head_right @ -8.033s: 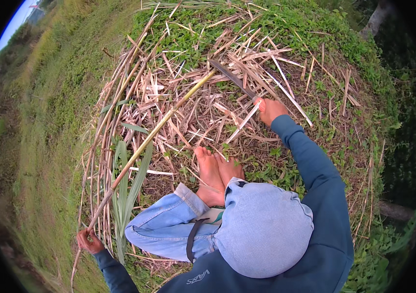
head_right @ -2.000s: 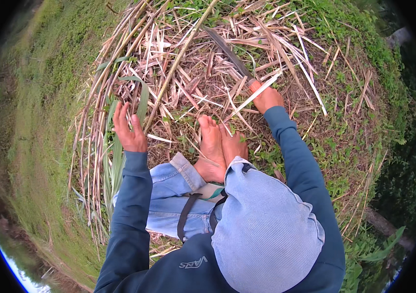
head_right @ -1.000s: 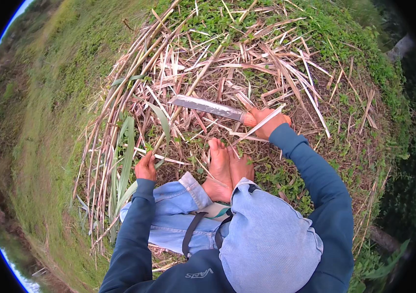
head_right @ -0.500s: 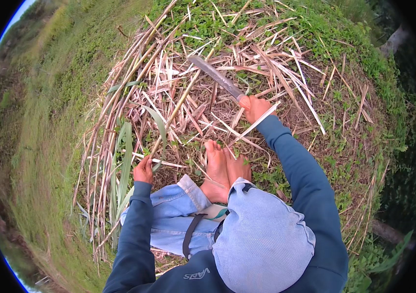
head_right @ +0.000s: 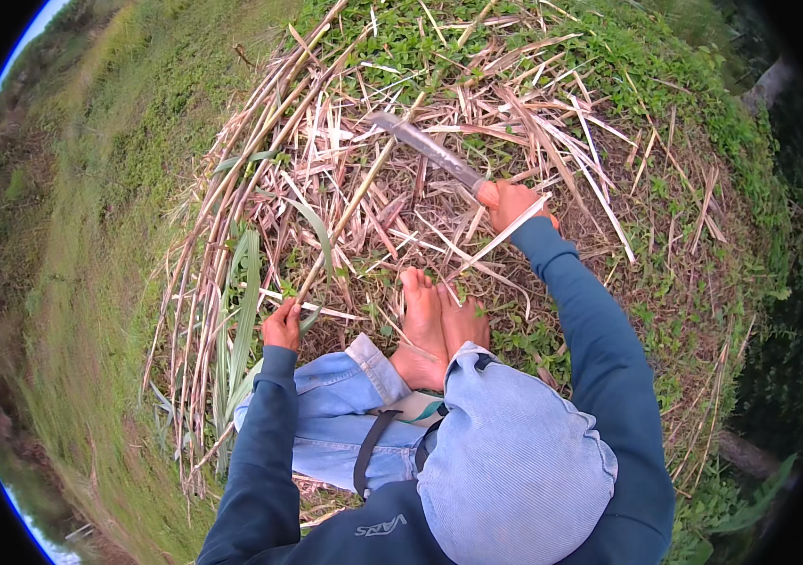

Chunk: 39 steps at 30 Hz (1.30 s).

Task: The person sits on the ground and uses a machete to chop long sugarcane stalks into smaller pieces. They hold the stalks with one hand and strike them with the machete in the other, creating a pile of cut cane segments.

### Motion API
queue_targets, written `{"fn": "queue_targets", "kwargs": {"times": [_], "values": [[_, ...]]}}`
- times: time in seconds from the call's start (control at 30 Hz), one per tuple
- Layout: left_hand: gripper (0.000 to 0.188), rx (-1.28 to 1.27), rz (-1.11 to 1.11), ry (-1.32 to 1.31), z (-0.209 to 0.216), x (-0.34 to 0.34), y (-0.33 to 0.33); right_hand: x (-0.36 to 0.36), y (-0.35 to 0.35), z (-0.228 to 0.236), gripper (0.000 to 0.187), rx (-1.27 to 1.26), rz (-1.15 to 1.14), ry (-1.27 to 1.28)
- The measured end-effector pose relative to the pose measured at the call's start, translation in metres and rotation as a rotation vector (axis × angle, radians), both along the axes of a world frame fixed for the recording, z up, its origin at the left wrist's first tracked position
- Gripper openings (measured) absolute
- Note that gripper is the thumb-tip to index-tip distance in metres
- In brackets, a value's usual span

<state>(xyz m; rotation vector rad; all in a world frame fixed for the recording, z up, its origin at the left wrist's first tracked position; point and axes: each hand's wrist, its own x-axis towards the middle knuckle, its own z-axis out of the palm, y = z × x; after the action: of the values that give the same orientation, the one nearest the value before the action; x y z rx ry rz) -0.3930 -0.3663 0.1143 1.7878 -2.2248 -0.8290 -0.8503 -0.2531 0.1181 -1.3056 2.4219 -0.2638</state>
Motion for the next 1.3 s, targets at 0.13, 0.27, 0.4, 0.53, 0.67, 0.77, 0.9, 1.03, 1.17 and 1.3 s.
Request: {"fn": "queue_targets", "kwargs": {"times": [0.13,0.27,0.4,0.53,0.67,0.77,0.9,1.03,1.17,1.3], "values": [[0.026,-0.144,0.008,0.009,-0.012,0.013,0.008,0.013,0.009,0.02,0.029,0.154,0.14,-0.094],[0.022,-0.31,-0.044,-0.001,-0.025,0.005,0.015,0.009,0.014,0.016,0.032,0.176,0.223,-0.012],[0.022,-0.32,-0.052,-0.051,-0.018,-0.005,0.016,0.007,0.01,0.004,0.033,0.064,0.122,0.011],[0.022,-0.428,-0.053,-0.029,-0.029,0.01,0.018,-0.001,0.008,0.004,0.032,0.125,0.241,0.078],[0.022,-0.369,-0.054,-0.052,-0.029,-0.011,0.022,-0.024,0.011,-0.012,0.035,0.095,0.051,0.1],[0.024,-0.368,-0.029,-0.07,-0.03,0.006,0.023,-0.004,0.014,0.018,0.034,0.168,0.223,0.053],[0.027,-0.275,-0.016,-0.061,-0.031,-0.004,0.026,-0.017,0.014,-0.016,0.04,0.124,0.038,0.01],[0.03,-0.131,0.06,0.032,-0.01,-0.022,0.009,-0.016,0.022,-0.037,0.037,-0.087,-0.428,-0.319],[0.034,0.047,0.112,0.104,0.03,-0.036,-0.043,-0.009,0.051,-0.028,0.037,-0.115,-0.392,-0.255],[0.027,0.082,-0.123,0.318,0.019,-0.071,-0.111,-0.008,0.07,-0.062,0.035,-0.448,-0.438,-0.421]]}}
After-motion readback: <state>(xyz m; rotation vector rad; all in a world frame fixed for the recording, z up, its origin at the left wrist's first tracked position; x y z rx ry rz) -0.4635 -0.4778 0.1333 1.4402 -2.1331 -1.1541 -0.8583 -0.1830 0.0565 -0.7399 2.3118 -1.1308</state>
